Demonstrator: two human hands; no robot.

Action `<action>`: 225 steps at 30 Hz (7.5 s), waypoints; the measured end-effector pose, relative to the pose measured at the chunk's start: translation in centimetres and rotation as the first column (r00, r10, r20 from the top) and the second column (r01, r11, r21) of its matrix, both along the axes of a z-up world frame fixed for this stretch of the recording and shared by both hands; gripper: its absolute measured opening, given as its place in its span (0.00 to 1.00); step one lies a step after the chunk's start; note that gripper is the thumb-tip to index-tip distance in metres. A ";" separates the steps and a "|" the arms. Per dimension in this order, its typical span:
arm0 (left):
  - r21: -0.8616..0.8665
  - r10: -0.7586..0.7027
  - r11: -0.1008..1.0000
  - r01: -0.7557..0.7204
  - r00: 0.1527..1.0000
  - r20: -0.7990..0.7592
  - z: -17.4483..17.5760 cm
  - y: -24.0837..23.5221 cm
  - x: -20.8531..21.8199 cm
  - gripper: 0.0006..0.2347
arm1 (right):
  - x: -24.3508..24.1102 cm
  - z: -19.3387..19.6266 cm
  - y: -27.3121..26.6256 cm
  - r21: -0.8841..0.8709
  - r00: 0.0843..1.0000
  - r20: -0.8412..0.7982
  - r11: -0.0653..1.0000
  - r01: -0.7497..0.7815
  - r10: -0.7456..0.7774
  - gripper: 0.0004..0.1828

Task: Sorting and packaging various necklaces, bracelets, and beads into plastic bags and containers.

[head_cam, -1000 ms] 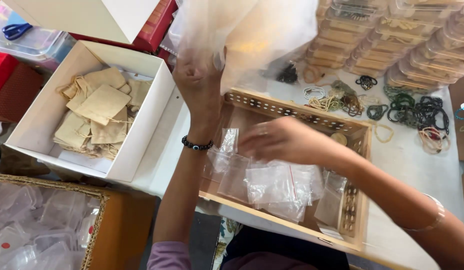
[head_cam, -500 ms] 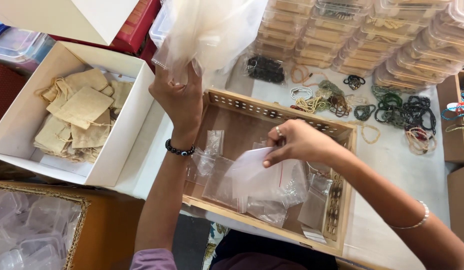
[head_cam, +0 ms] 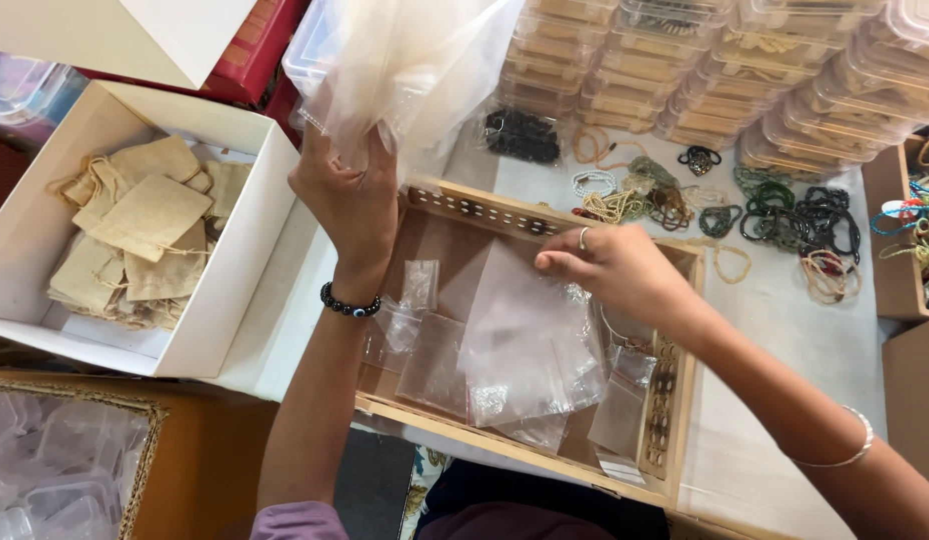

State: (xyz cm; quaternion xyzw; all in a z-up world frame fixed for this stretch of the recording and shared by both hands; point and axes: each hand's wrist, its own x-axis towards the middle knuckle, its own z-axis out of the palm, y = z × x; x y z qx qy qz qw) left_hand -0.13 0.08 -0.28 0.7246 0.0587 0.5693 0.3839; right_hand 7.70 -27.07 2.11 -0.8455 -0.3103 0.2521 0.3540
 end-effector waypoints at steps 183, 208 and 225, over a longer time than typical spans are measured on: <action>-0.932 -0.855 0.224 0.284 0.516 -0.048 -2.8 -1.5 1.3 0.24 | -0.6 -0.1 -5.7 -0.213 0.792 0.415 0.894 -0.393 0.447 0.18; -0.937 -0.904 0.053 0.345 0.415 0.102 -4.4 -1.2 1.5 0.22 | 4.0 3.6 6.0 -0.042 0.782 0.622 0.995 0.090 -0.045 0.48; -0.935 -0.885 0.137 0.327 0.464 0.032 -5.9 -1.1 2.4 0.27 | 4.1 2.2 3.6 -0.038 0.624 0.779 0.998 -0.050 0.061 0.62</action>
